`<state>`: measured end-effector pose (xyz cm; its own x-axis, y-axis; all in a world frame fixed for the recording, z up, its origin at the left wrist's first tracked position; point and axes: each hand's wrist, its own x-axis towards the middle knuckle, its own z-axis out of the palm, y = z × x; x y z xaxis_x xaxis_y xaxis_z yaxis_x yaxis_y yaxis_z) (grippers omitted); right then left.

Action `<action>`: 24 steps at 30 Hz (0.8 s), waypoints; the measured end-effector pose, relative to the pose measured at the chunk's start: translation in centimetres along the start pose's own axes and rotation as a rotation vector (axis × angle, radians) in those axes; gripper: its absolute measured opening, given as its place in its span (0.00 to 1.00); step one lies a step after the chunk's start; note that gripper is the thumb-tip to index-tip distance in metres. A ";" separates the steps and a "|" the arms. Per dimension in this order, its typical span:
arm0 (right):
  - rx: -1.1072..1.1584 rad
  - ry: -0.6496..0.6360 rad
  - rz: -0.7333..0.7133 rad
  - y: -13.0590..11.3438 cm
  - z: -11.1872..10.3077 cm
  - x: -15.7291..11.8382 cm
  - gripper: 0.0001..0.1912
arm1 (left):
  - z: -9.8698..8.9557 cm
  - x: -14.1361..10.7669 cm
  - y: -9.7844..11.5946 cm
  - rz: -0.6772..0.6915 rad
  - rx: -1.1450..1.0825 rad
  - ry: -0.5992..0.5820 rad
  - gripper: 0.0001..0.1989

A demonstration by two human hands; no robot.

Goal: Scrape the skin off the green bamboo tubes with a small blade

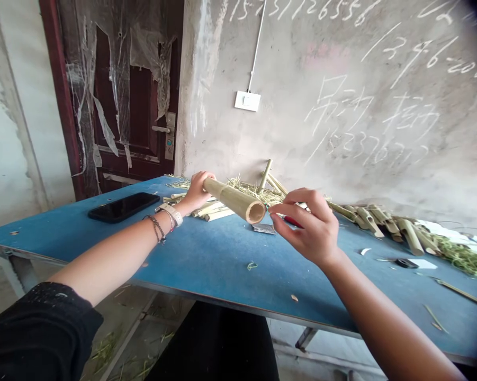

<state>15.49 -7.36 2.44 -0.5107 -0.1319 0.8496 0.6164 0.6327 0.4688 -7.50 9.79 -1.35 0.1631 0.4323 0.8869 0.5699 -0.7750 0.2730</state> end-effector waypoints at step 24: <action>-0.313 -0.421 -0.281 -1.1 -0.9 0.9 0.08 | -1.0 0.7 -0.7 0.105 0.124 0.023 0.14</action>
<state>14.92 -8.84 2.92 -0.8342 0.0923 0.5437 0.5379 0.3536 0.7653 -8.62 10.15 -0.55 0.2090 0.3399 0.9169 0.6461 -0.7518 0.1314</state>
